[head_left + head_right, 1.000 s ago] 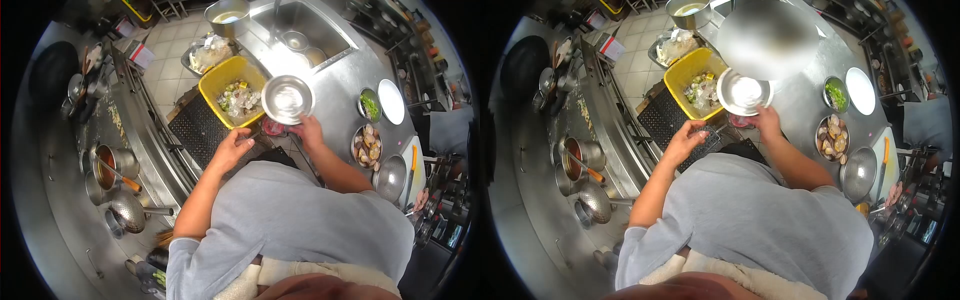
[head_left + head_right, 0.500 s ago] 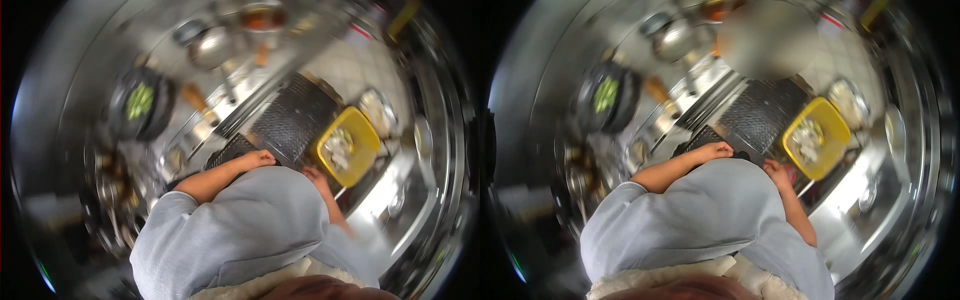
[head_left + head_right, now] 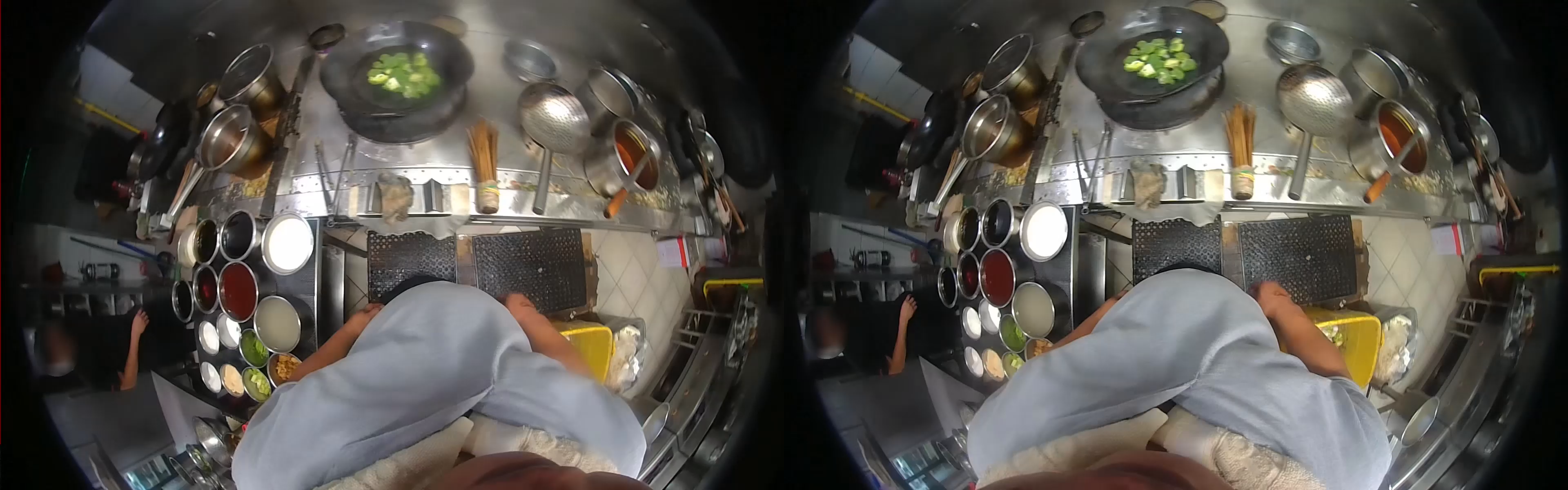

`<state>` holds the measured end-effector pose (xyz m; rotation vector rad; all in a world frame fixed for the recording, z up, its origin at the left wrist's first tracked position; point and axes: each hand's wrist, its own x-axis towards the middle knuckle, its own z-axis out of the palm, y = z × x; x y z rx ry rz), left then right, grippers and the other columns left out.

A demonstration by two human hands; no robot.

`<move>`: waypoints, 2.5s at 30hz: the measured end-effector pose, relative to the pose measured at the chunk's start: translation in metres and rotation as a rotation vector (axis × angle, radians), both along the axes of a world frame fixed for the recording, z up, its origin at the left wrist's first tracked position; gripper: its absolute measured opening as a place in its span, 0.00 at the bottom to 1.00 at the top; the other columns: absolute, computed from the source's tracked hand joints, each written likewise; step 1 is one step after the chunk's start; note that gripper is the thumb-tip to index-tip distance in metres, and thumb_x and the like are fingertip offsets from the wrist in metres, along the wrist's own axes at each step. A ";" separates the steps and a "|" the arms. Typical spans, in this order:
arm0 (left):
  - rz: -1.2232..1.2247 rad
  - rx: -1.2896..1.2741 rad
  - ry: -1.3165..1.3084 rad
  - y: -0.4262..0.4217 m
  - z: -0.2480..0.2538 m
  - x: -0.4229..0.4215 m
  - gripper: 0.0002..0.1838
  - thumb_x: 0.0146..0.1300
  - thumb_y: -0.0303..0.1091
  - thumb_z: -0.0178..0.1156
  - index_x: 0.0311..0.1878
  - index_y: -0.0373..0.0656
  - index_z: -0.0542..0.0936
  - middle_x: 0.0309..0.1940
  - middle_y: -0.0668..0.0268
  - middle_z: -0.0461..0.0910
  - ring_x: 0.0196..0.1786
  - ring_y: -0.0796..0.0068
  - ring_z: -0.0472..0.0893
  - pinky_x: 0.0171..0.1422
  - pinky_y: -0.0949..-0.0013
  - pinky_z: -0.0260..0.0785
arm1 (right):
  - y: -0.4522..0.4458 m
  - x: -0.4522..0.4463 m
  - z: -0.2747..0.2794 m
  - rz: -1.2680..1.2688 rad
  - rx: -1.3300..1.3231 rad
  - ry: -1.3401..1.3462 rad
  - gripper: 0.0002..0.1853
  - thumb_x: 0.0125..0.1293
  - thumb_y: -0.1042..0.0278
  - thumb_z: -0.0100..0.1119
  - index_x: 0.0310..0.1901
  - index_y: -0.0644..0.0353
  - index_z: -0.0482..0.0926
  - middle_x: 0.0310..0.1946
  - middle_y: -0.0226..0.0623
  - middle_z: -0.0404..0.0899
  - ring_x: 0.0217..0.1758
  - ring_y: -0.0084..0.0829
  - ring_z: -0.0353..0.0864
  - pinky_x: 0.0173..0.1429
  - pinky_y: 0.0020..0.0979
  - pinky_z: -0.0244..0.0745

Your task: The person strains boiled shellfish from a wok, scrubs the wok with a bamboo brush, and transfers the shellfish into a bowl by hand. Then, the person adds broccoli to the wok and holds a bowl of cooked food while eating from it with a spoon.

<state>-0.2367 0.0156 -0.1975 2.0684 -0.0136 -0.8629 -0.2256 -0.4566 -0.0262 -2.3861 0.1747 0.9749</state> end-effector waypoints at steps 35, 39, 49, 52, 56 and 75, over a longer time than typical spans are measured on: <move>0.091 0.338 0.153 -0.018 0.021 0.099 0.30 0.68 0.57 0.58 0.62 0.42 0.78 0.53 0.48 0.83 0.60 0.50 0.81 0.65 0.58 0.72 | -0.155 0.327 0.161 -0.691 0.289 -0.548 0.15 0.66 0.70 0.57 0.51 0.68 0.78 0.20 0.30 0.71 0.15 0.23 0.72 0.21 0.29 0.67; 0.133 0.368 0.136 -0.023 0.019 0.080 0.31 0.68 0.57 0.58 0.62 0.41 0.78 0.53 0.47 0.83 0.60 0.50 0.81 0.65 0.58 0.72 | -0.138 0.343 0.169 -0.595 0.275 -0.525 0.15 0.65 0.72 0.55 0.51 0.68 0.78 0.20 0.29 0.71 0.15 0.23 0.71 0.20 0.27 0.66; 0.303 0.369 0.204 -0.034 0.052 0.045 0.31 0.65 0.57 0.60 0.61 0.41 0.78 0.53 0.45 0.83 0.57 0.46 0.82 0.62 0.55 0.73 | -0.067 0.332 0.214 -0.420 0.693 -0.181 0.24 0.64 0.78 0.54 0.64 0.68 0.73 0.24 0.28 0.74 0.14 0.18 0.68 0.20 0.22 0.64; 0.328 0.354 0.186 -0.034 0.037 0.044 0.31 0.65 0.58 0.59 0.60 0.41 0.79 0.53 0.45 0.83 0.58 0.47 0.81 0.63 0.54 0.73 | -0.024 0.325 0.207 -0.353 0.697 -0.101 0.24 0.64 0.79 0.57 0.63 0.70 0.73 0.23 0.28 0.73 0.14 0.19 0.68 0.20 0.22 0.65; 0.384 0.339 0.236 -0.031 0.011 0.039 0.30 0.67 0.58 0.57 0.60 0.43 0.80 0.54 0.46 0.82 0.60 0.46 0.80 0.64 0.54 0.72 | 0.012 0.324 0.198 -0.261 0.612 -0.098 0.20 0.64 0.77 0.56 0.58 0.71 0.75 0.21 0.28 0.72 0.14 0.21 0.69 0.21 0.25 0.66; 0.297 0.334 0.225 0.025 0.012 0.022 0.29 0.67 0.55 0.56 0.58 0.39 0.80 0.56 0.45 0.82 0.60 0.46 0.80 0.63 0.55 0.72 | 0.030 0.339 0.219 -0.668 1.338 0.257 0.26 0.70 0.64 0.49 0.62 0.76 0.69 0.25 0.25 0.70 0.15 0.20 0.70 0.13 0.21 0.69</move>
